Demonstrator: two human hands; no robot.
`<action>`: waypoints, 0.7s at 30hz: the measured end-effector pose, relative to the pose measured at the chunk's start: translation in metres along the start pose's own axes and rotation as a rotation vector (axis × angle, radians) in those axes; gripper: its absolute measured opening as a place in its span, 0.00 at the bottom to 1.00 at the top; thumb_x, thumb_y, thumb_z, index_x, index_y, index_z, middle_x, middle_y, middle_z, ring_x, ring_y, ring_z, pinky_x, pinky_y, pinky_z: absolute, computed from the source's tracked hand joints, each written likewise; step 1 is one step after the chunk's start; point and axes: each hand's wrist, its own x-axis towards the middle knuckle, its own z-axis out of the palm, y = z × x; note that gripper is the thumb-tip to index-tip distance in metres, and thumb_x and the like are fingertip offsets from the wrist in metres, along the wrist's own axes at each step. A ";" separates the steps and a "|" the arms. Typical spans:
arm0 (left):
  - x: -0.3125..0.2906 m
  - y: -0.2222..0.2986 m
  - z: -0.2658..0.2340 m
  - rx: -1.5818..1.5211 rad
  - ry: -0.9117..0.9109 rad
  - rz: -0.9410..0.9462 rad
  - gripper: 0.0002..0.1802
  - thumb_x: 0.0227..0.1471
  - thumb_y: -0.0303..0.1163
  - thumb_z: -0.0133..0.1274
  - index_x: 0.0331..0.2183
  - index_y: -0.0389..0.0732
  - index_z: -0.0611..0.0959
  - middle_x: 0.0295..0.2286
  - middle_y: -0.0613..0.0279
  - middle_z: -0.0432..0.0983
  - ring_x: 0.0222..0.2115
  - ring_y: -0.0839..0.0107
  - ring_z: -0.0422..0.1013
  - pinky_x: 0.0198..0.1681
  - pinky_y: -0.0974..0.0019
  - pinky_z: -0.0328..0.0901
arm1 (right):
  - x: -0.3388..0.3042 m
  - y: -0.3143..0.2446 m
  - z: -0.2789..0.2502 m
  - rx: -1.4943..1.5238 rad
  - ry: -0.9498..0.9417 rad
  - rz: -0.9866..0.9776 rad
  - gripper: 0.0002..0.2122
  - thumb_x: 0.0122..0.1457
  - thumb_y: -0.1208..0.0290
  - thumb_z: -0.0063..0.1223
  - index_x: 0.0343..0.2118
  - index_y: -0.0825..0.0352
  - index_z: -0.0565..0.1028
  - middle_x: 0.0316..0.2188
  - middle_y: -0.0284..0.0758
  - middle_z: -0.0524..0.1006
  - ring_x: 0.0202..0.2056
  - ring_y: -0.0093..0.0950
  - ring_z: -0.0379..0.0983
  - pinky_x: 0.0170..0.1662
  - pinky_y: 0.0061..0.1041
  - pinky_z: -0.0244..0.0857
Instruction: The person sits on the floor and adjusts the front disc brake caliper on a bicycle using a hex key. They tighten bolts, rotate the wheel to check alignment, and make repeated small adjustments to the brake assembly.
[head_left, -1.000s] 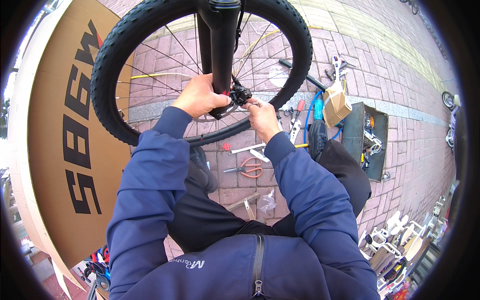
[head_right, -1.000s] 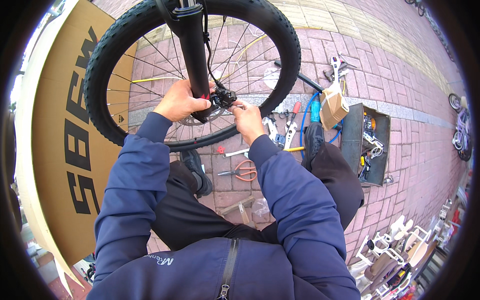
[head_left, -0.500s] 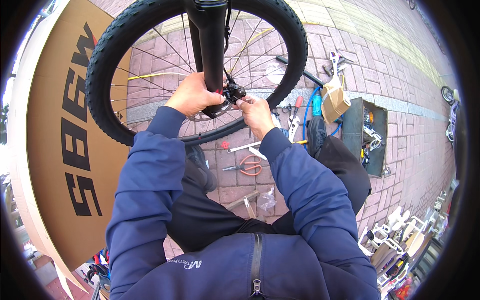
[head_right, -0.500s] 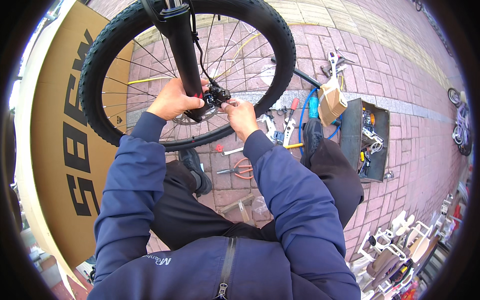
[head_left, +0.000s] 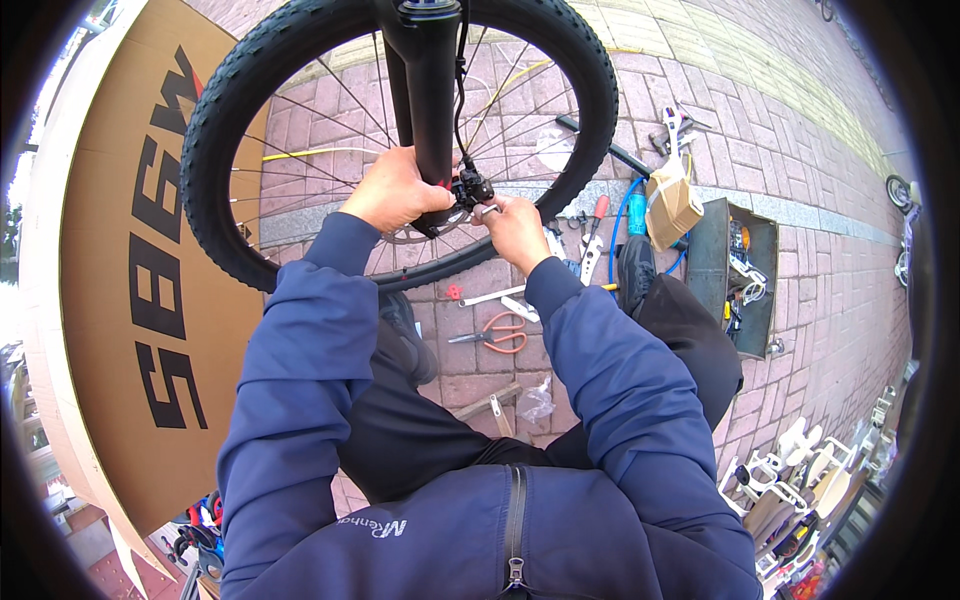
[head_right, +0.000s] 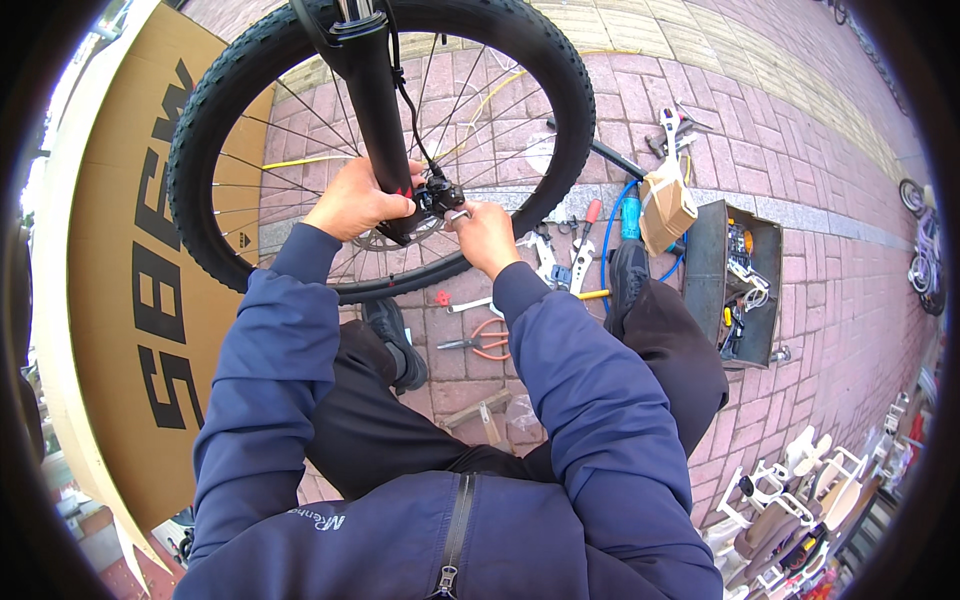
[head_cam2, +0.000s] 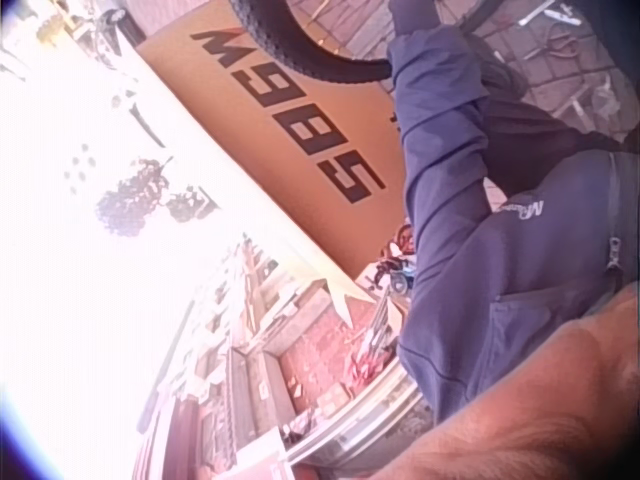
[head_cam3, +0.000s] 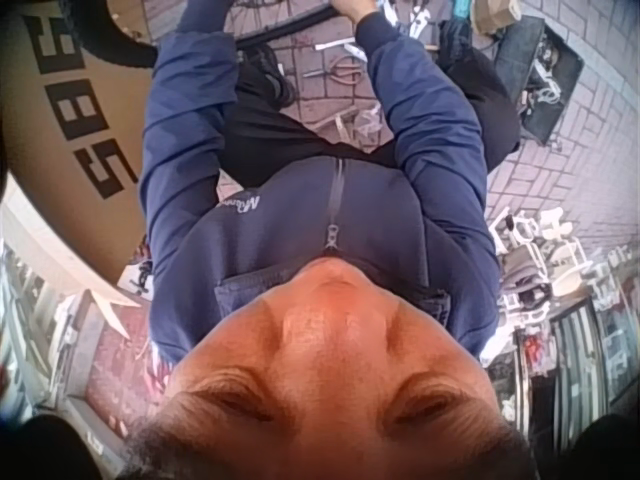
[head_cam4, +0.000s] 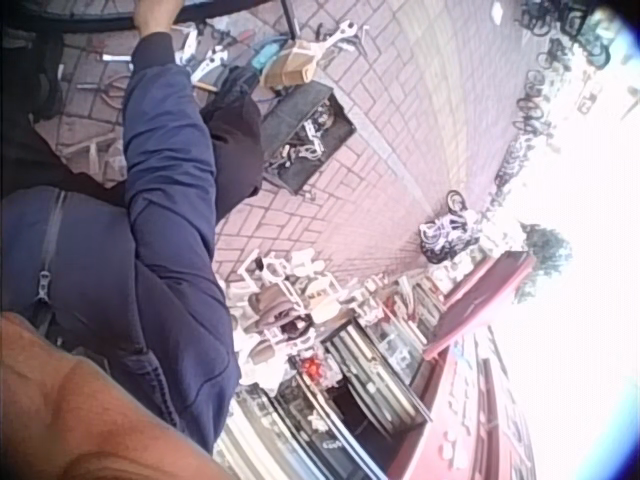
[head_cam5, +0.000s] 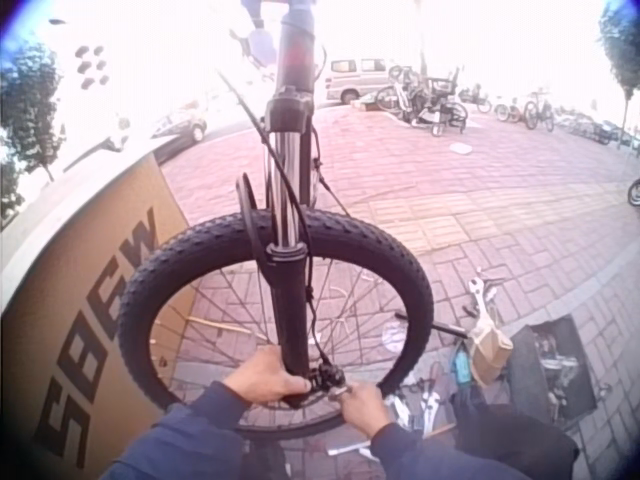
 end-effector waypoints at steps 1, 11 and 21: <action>0.000 0.001 -0.001 0.001 -0.005 -0.016 0.21 0.36 0.30 0.65 0.37 0.35 0.82 0.29 0.56 0.81 0.31 0.66 0.76 0.39 0.64 0.69 | 0.000 -0.001 0.000 -0.013 0.001 0.001 0.09 0.55 0.70 0.55 0.36 0.66 0.84 0.24 0.39 0.82 0.28 0.29 0.77 0.36 0.29 0.68; -0.004 0.017 -0.003 0.016 -0.062 -0.116 0.29 0.40 0.22 0.63 0.49 0.31 0.81 0.40 0.54 0.82 0.43 0.67 0.77 0.51 0.66 0.69 | -0.002 -0.022 -0.005 -0.002 0.163 0.017 0.21 0.53 0.72 0.60 0.51 0.70 0.76 0.25 0.38 0.79 0.28 0.27 0.75 0.36 0.27 0.68; -0.005 0.010 -0.002 -0.055 -0.031 -0.119 0.31 0.40 0.21 0.63 0.50 0.30 0.80 0.42 0.53 0.81 0.43 0.67 0.77 0.52 0.65 0.68 | -0.002 -0.028 -0.003 0.072 0.064 -0.065 0.13 0.57 0.69 0.57 0.44 0.69 0.79 0.28 0.42 0.81 0.32 0.32 0.78 0.40 0.30 0.68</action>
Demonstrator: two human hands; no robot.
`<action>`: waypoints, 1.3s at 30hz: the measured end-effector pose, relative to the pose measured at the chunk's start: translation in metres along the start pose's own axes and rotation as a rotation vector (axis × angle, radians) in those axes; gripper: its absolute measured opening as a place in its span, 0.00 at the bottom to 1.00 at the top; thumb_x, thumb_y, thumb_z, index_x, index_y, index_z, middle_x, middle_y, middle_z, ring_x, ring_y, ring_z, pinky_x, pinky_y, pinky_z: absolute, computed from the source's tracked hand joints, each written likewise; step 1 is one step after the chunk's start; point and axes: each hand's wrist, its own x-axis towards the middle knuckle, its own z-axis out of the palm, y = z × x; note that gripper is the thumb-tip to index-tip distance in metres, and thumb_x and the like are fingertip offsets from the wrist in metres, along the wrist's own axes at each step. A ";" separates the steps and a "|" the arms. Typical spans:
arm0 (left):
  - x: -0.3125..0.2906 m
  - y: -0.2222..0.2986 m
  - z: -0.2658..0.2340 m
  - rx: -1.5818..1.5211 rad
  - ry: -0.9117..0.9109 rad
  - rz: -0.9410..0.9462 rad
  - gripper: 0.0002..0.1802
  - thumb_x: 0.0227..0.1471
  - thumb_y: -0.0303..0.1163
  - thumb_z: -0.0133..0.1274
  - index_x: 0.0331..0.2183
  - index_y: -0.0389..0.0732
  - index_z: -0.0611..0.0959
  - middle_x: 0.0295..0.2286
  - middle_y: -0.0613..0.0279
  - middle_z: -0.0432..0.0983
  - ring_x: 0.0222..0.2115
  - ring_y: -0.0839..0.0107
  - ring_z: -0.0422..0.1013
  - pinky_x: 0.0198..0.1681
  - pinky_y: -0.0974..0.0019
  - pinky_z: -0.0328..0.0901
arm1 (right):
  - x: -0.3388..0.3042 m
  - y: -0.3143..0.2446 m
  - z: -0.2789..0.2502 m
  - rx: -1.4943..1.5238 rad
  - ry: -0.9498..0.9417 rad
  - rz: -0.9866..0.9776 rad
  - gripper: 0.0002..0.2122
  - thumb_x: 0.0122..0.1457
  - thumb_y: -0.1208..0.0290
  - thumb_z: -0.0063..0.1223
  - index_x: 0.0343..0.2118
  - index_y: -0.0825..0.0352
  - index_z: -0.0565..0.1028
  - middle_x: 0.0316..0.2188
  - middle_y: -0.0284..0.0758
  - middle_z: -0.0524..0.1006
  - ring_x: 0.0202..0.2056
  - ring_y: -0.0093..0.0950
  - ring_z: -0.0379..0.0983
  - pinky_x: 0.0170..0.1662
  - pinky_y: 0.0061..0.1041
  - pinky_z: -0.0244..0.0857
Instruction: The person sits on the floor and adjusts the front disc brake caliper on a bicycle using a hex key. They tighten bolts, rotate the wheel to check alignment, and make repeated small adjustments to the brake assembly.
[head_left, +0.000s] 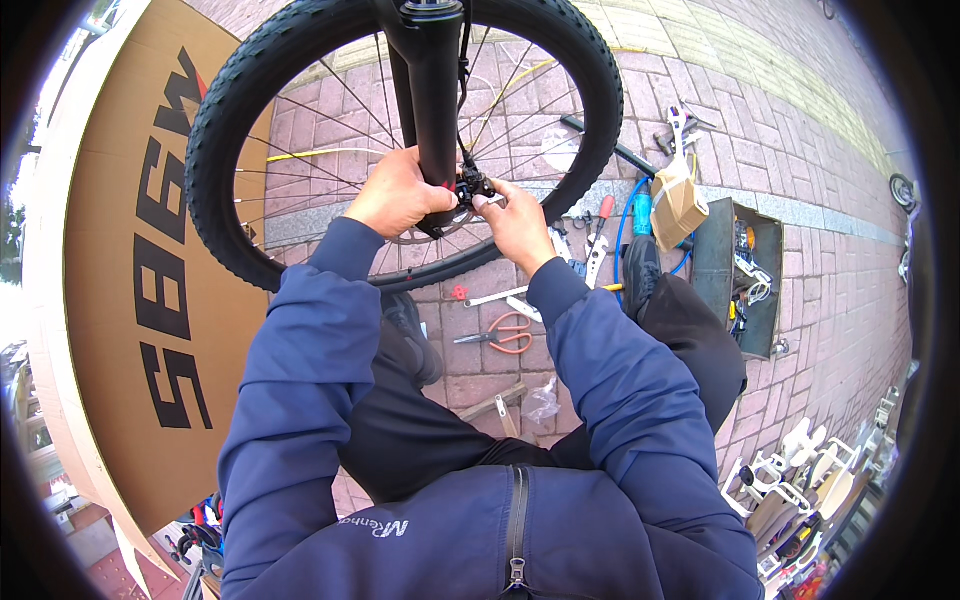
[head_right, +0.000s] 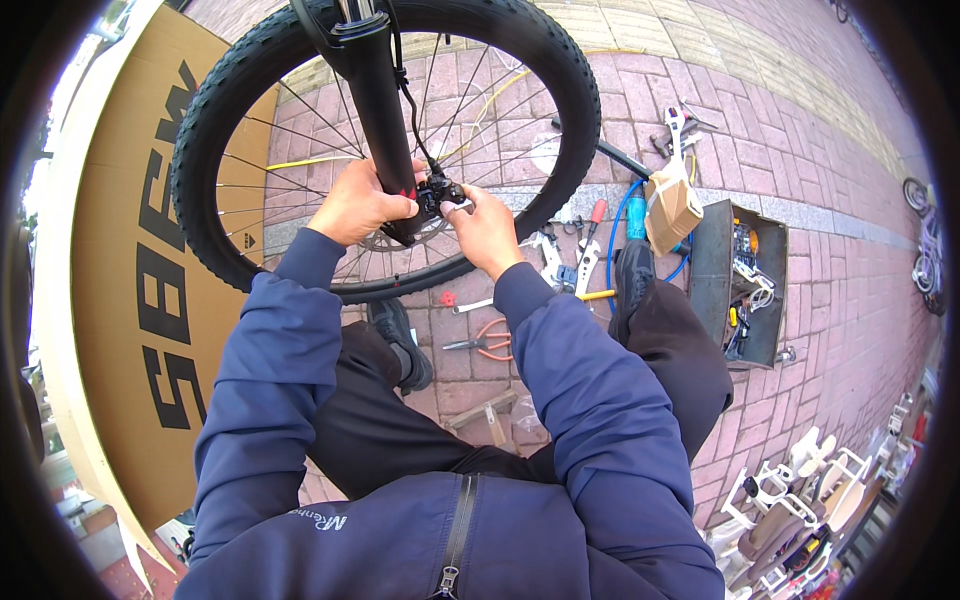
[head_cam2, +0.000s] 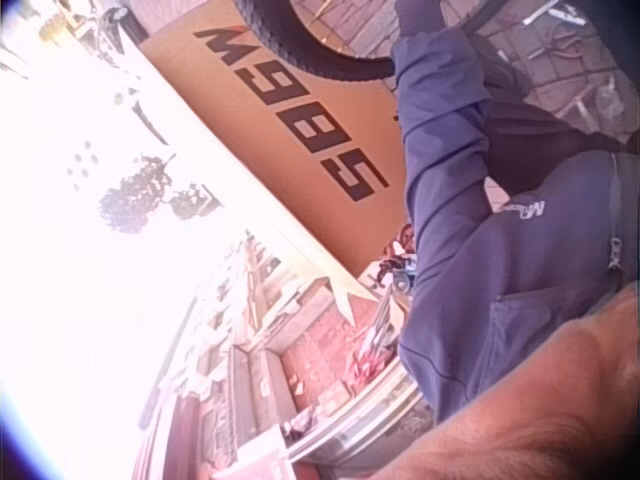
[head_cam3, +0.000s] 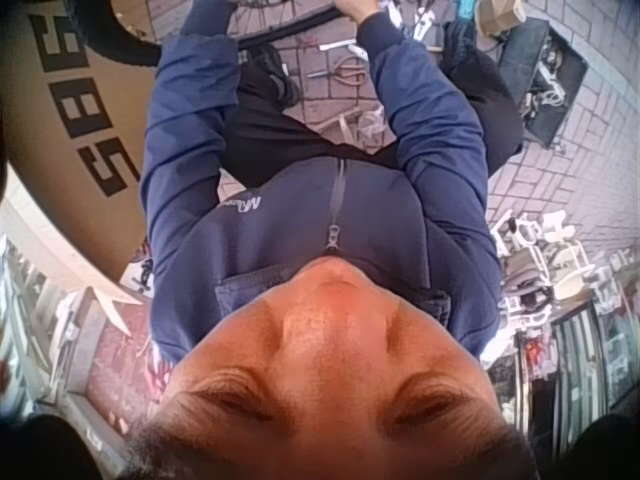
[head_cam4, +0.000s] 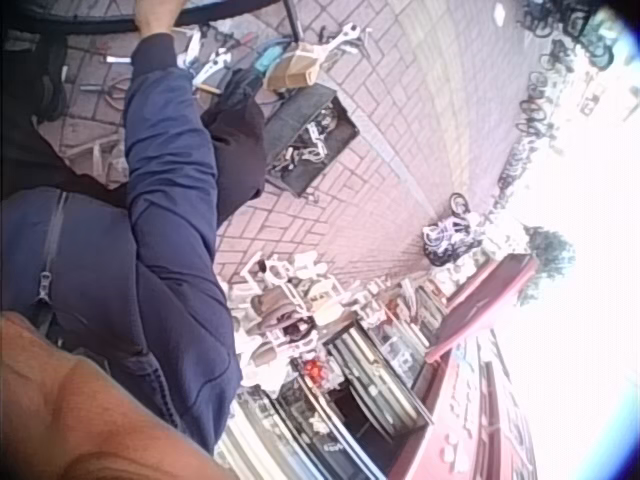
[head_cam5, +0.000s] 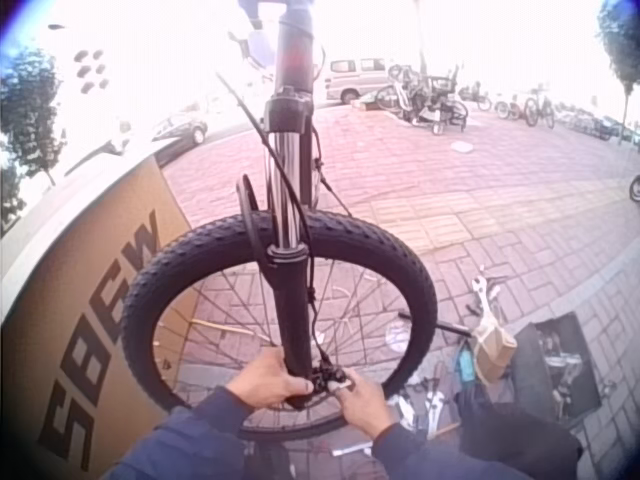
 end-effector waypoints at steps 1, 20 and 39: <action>0.000 0.000 0.000 0.011 0.000 -0.015 0.31 0.39 0.20 0.63 0.50 0.30 0.79 0.42 0.53 0.81 0.44 0.67 0.77 0.52 0.65 0.68 | 0.000 0.001 0.001 0.004 -0.003 -0.002 0.13 0.57 0.68 0.58 0.44 0.68 0.80 0.28 0.43 0.81 0.33 0.37 0.78 0.40 0.33 0.68; 0.000 0.007 -0.002 0.077 -0.043 -0.017 0.31 0.39 0.24 0.62 0.50 0.30 0.80 0.40 0.55 0.81 0.41 0.68 0.76 0.49 0.66 0.68 | -0.001 0.001 0.005 0.059 -0.009 0.062 0.12 0.59 0.67 0.55 0.43 0.67 0.80 0.28 0.39 0.82 0.33 0.35 0.79 0.41 0.32 0.68; 0.006 -0.001 -0.006 -0.030 -0.111 -0.007 0.21 0.39 0.23 0.61 0.41 0.32 0.82 0.33 0.59 0.79 0.34 0.71 0.74 0.43 0.67 0.68 | -0.018 0.000 -0.006 -0.195 0.193 0.179 0.14 0.56 0.68 0.52 0.39 0.73 0.80 0.25 0.48 0.79 0.30 0.42 0.79 0.39 0.37 0.69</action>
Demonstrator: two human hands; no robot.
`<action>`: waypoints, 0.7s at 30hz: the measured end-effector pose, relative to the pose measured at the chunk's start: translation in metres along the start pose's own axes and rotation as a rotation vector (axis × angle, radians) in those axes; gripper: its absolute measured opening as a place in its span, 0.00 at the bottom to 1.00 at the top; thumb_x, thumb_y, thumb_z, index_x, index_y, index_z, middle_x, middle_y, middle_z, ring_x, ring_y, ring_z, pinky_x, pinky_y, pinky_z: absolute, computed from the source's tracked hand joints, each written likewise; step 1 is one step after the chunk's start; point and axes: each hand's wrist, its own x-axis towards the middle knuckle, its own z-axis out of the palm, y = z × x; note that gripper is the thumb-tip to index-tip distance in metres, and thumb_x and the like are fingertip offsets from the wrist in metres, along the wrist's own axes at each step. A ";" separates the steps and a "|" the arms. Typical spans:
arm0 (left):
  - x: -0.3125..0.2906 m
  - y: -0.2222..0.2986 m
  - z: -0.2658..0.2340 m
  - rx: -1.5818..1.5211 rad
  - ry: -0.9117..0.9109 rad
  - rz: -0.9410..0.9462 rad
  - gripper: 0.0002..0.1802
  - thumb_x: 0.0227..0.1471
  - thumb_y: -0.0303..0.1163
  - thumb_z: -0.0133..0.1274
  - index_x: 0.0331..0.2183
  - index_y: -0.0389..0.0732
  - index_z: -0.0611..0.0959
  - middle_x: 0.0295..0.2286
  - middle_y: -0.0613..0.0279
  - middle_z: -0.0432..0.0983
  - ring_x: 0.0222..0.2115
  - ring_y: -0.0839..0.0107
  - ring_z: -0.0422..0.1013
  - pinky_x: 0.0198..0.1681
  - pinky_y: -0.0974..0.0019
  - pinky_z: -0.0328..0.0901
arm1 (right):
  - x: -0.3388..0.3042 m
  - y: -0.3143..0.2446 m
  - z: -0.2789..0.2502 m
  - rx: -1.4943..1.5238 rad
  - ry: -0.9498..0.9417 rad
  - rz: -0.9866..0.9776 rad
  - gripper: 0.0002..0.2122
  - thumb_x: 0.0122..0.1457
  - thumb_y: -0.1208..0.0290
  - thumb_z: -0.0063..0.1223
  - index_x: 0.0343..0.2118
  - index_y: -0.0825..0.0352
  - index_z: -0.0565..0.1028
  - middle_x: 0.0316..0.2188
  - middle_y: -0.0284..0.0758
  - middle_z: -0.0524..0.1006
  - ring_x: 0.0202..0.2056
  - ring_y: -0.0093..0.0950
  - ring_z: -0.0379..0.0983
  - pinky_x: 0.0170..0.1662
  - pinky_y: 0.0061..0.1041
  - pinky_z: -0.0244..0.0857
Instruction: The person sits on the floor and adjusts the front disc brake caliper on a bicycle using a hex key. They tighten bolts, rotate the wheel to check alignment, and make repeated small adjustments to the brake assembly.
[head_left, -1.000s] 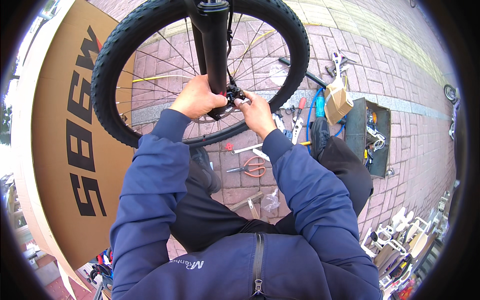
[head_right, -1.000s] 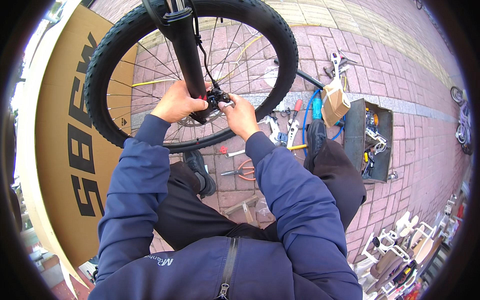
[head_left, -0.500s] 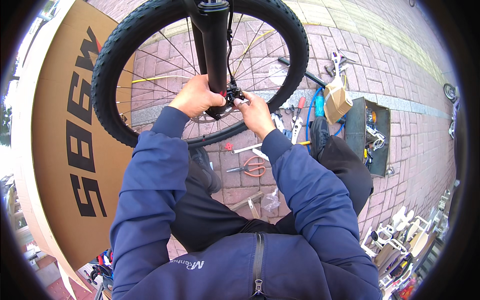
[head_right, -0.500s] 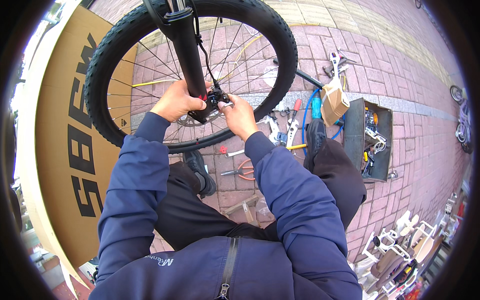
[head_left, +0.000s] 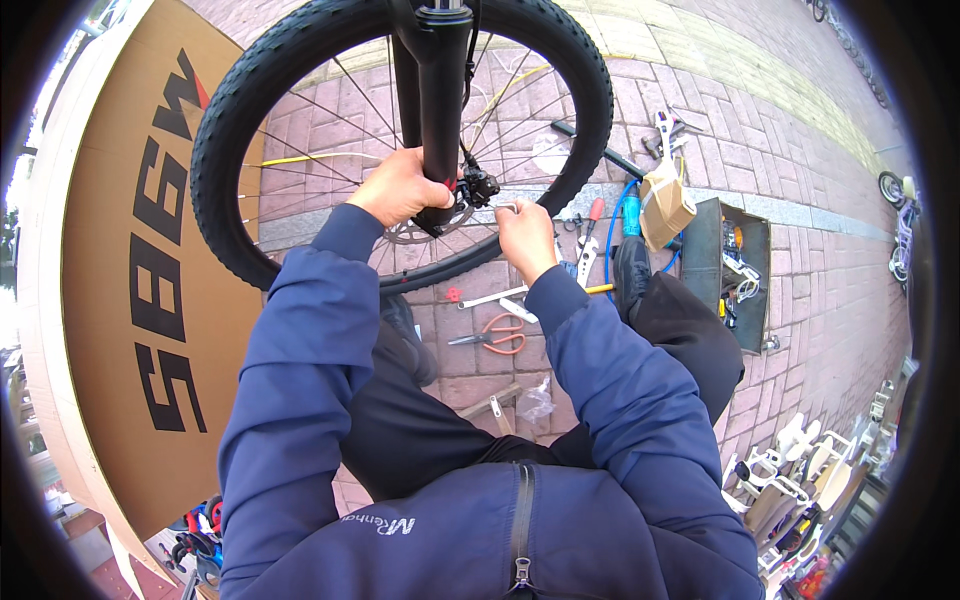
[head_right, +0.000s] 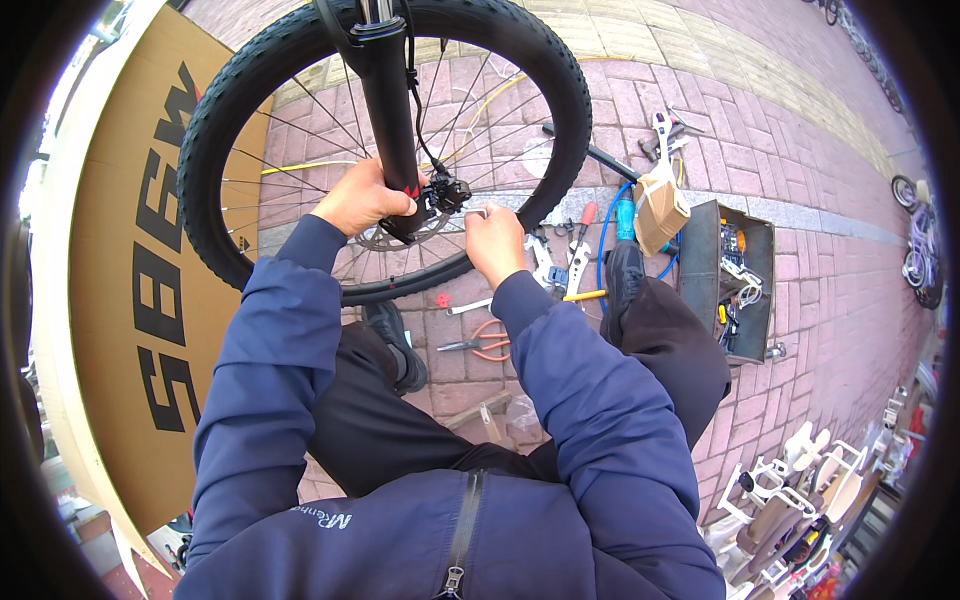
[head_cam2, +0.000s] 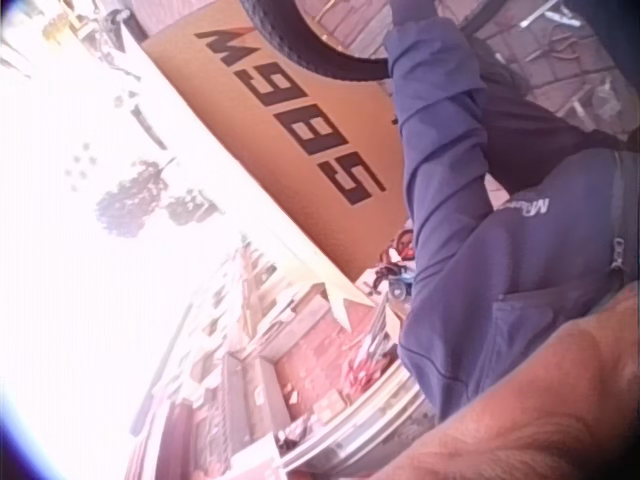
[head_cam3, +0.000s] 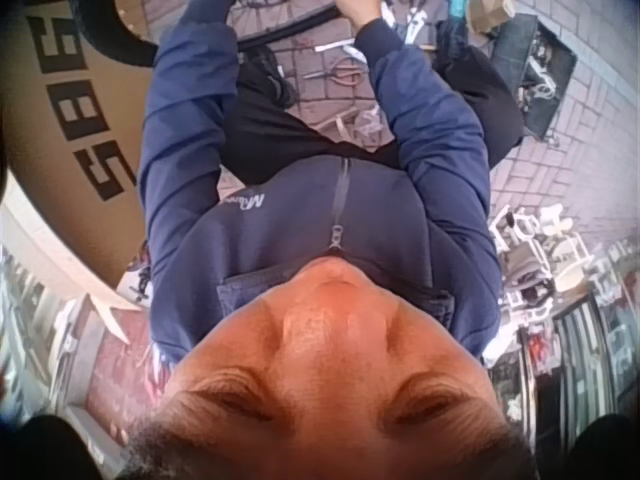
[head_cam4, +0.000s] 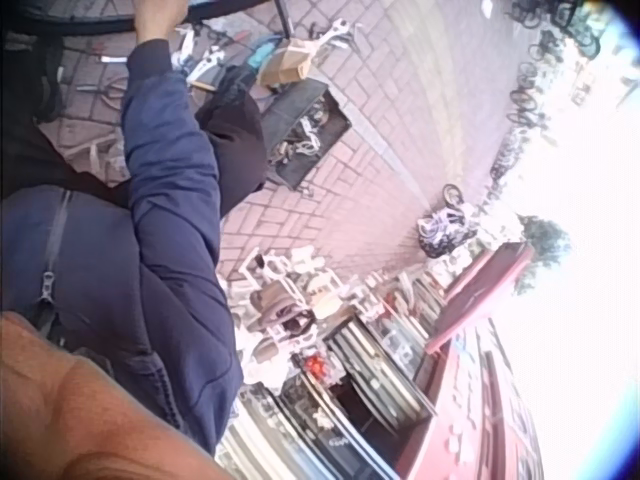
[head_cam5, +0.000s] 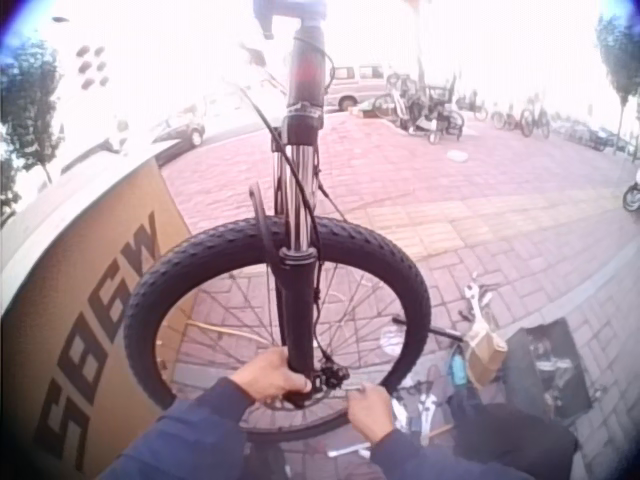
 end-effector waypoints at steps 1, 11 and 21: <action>0.001 -0.001 0.000 0.004 -0.002 0.007 0.21 0.38 0.23 0.61 0.40 0.32 0.82 0.32 0.60 0.79 0.34 0.71 0.74 0.43 0.67 0.68 | -0.001 0.001 -0.005 0.087 -0.045 0.032 0.13 0.56 0.67 0.51 0.36 0.73 0.80 0.25 0.50 0.79 0.32 0.45 0.78 0.39 0.40 0.68; 0.002 -0.003 0.004 -0.010 0.054 0.028 0.19 0.37 0.24 0.61 0.37 0.32 0.83 0.30 0.60 0.79 0.33 0.71 0.74 0.41 0.68 0.67 | -0.046 -0.025 -0.051 0.538 -0.011 0.028 0.14 0.67 0.65 0.46 0.40 0.71 0.79 0.26 0.38 0.80 0.24 0.25 0.77 0.28 0.24 0.70; 0.002 -0.005 0.005 -0.041 0.067 0.020 0.20 0.37 0.24 0.62 0.38 0.32 0.84 0.31 0.61 0.79 0.32 0.72 0.74 0.41 0.68 0.68 | -0.077 -0.027 -0.029 0.703 0.033 -0.147 0.15 0.70 0.68 0.48 0.50 0.75 0.75 0.38 0.42 0.82 0.32 0.24 0.79 0.37 0.23 0.75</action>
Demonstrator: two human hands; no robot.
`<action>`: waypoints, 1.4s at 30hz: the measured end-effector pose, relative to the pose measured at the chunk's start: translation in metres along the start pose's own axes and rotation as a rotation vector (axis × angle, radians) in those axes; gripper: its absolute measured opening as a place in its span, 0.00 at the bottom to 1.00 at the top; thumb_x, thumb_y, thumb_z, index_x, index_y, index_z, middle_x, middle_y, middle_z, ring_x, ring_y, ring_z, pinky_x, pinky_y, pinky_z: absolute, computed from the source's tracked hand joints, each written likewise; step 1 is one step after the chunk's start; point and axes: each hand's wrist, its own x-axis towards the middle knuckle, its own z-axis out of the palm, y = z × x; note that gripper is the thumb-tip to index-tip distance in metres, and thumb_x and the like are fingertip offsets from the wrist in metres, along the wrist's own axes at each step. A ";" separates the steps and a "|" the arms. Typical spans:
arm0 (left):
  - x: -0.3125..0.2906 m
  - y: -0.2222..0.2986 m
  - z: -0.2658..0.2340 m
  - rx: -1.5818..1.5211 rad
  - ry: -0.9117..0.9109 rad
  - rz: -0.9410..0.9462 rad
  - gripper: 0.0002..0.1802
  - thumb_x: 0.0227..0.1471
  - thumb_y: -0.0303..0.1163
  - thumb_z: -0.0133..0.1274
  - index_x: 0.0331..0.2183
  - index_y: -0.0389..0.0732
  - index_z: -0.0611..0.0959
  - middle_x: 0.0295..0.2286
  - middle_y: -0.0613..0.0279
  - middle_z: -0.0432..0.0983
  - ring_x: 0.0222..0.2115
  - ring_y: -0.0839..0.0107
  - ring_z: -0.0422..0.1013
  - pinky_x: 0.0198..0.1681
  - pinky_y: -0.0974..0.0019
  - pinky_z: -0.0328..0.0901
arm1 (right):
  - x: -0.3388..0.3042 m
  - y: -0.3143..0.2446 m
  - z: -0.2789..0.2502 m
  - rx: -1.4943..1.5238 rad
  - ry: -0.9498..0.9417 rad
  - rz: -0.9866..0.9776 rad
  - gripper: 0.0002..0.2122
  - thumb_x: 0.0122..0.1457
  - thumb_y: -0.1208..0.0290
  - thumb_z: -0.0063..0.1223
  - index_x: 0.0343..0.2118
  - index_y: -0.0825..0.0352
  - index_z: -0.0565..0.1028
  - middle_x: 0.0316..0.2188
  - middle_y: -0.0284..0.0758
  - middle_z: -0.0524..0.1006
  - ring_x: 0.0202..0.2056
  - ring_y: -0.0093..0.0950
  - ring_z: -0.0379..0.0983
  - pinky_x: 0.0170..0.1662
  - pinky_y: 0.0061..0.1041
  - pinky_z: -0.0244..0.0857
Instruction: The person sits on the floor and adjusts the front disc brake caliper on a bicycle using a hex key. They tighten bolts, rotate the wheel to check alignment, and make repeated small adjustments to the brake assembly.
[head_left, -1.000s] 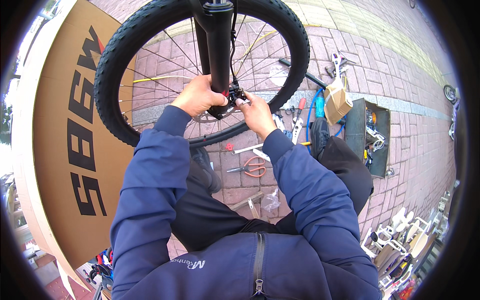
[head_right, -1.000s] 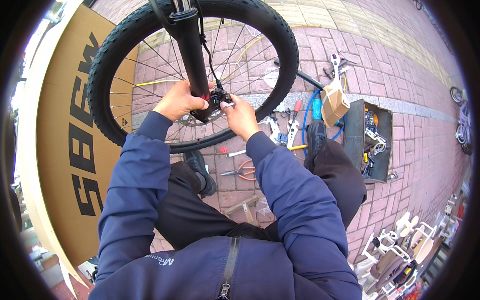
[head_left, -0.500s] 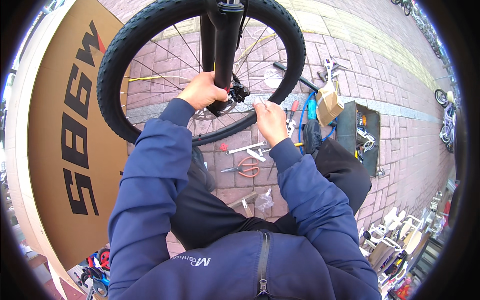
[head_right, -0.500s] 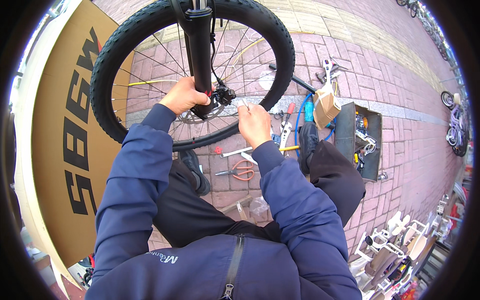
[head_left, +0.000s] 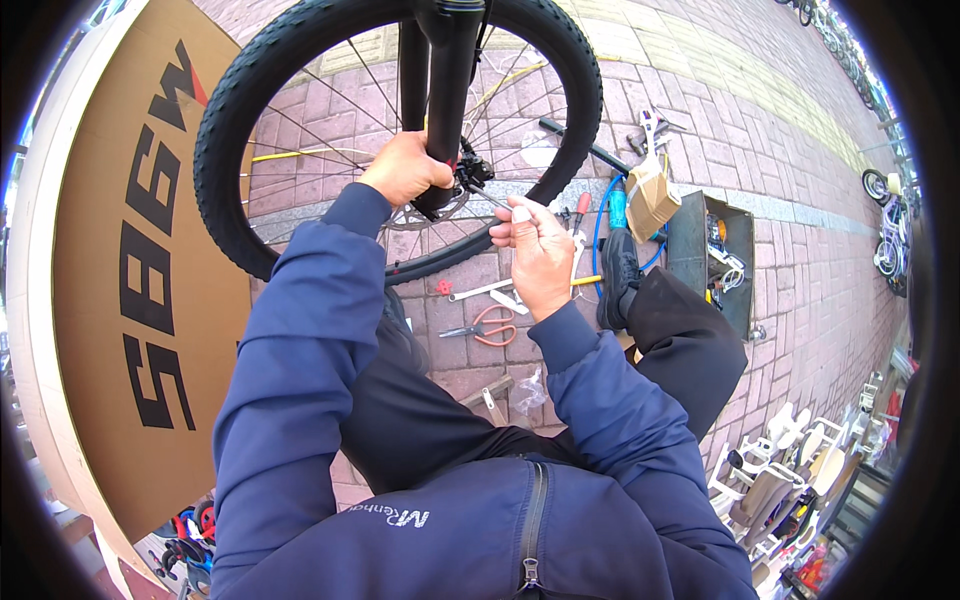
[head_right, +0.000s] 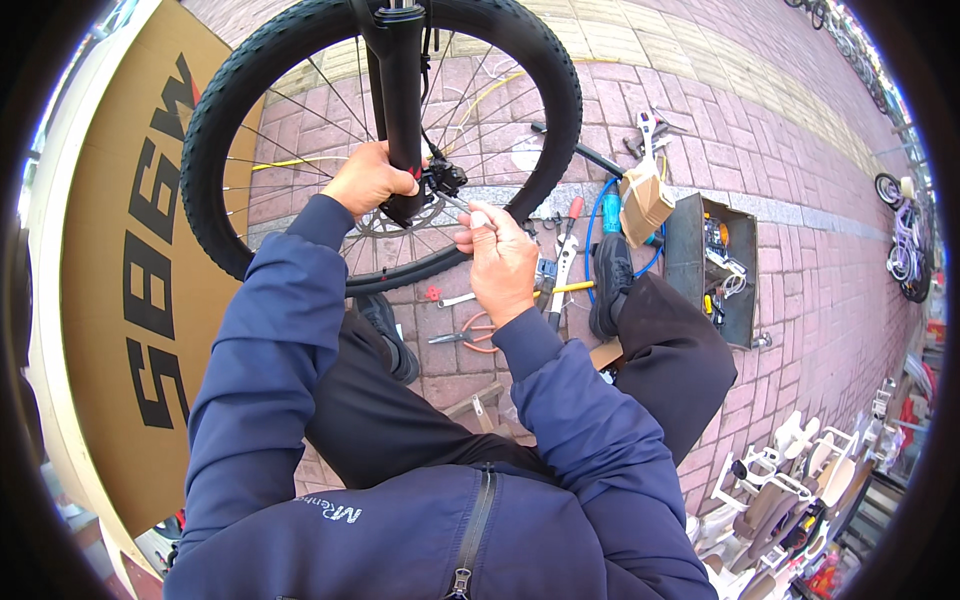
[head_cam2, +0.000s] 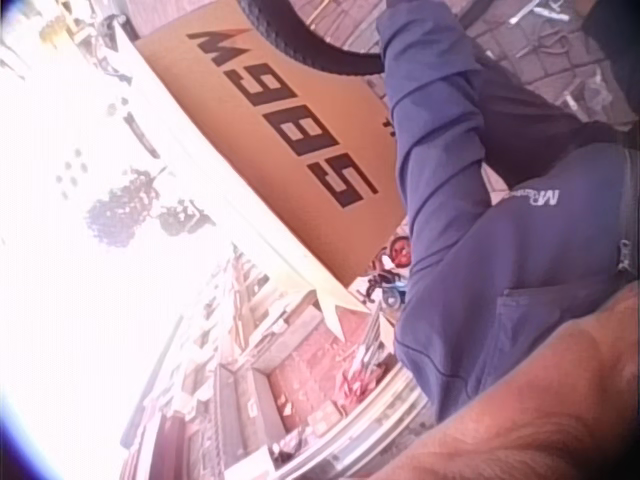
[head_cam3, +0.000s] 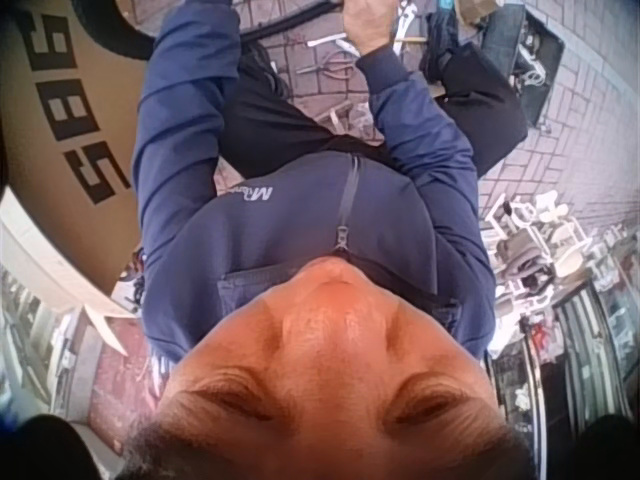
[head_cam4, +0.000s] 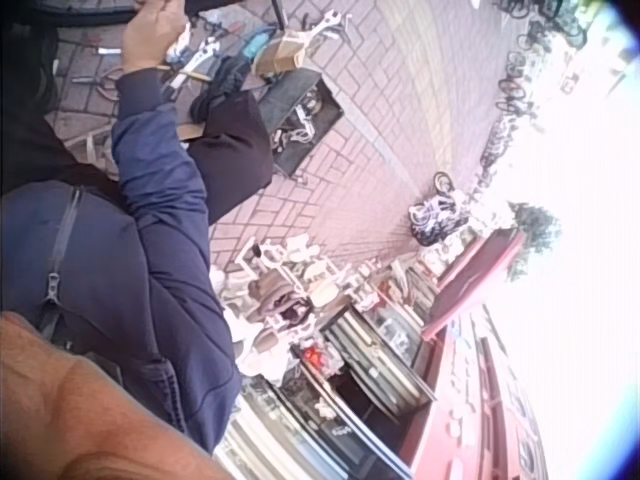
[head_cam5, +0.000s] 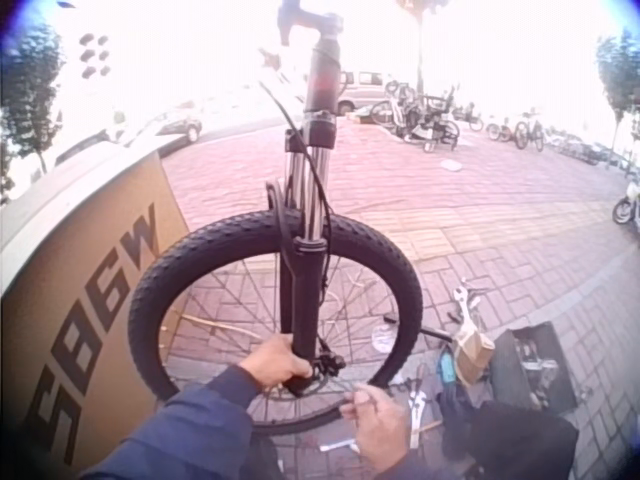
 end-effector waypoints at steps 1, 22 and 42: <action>0.000 0.000 0.000 0.000 0.002 0.003 0.20 0.37 0.23 0.62 0.38 0.32 0.84 0.31 0.61 0.79 0.32 0.72 0.74 0.41 0.68 0.68 | 0.000 0.002 0.002 0.000 0.006 -0.011 0.14 0.69 0.69 0.48 0.50 0.74 0.75 0.37 0.41 0.82 0.32 0.23 0.79 0.36 0.21 0.75; 0.001 -0.001 -0.002 -0.031 -0.024 -0.002 0.19 0.37 0.23 0.61 0.37 0.32 0.83 0.30 0.60 0.78 0.32 0.71 0.73 0.41 0.68 0.67 | -0.020 0.026 0.013 -0.944 0.131 -0.553 0.12 0.62 0.69 0.55 0.48 0.65 0.78 0.28 0.41 0.82 0.25 0.41 0.78 0.30 0.36 0.70; 0.001 0.000 0.000 -0.025 0.003 0.014 0.16 0.35 0.23 0.61 0.33 0.34 0.83 0.27 0.63 0.77 0.29 0.72 0.72 0.38 0.68 0.66 | -0.014 0.008 0.022 0.281 -0.019 0.438 0.11 0.67 0.68 0.47 0.42 0.71 0.75 0.23 0.36 0.77 0.19 0.24 0.68 0.25 0.23 0.62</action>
